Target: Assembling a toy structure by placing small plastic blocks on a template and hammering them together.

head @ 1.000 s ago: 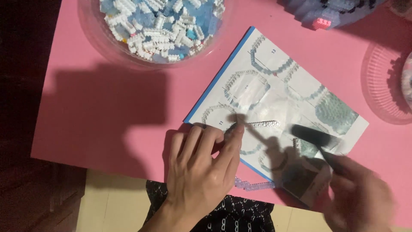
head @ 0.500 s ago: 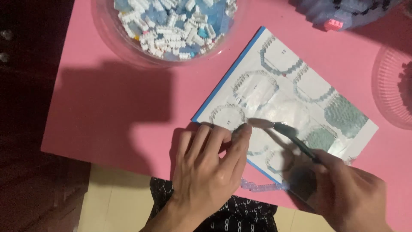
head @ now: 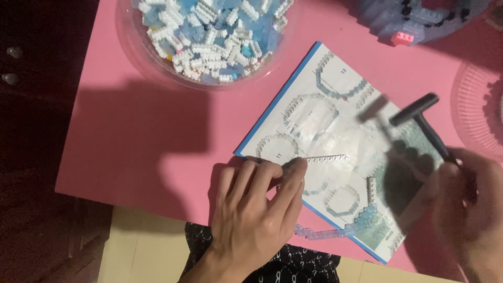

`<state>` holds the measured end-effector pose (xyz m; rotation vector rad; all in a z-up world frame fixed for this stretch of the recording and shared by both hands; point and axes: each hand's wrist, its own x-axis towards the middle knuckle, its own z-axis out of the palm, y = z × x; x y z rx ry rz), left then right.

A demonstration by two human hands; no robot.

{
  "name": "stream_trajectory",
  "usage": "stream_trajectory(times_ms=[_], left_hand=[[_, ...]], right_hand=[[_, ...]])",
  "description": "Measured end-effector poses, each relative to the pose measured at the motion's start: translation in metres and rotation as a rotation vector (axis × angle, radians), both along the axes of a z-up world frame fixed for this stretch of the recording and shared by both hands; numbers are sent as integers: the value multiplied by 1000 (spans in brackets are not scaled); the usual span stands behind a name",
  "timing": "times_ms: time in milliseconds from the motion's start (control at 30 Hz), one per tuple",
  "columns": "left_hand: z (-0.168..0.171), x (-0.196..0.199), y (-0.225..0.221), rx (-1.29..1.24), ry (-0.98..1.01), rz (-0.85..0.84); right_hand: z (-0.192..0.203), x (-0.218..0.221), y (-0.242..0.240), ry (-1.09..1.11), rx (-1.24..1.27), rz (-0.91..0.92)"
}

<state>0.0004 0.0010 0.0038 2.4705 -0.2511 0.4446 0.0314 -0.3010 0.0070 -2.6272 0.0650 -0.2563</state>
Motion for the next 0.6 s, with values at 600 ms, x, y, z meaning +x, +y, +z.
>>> stream_trajectory(times_ms=[600], left_hand=[[7,-1,5,-16,-44,-31]], right_hand=[[97,143,170,-345,-77,1039]])
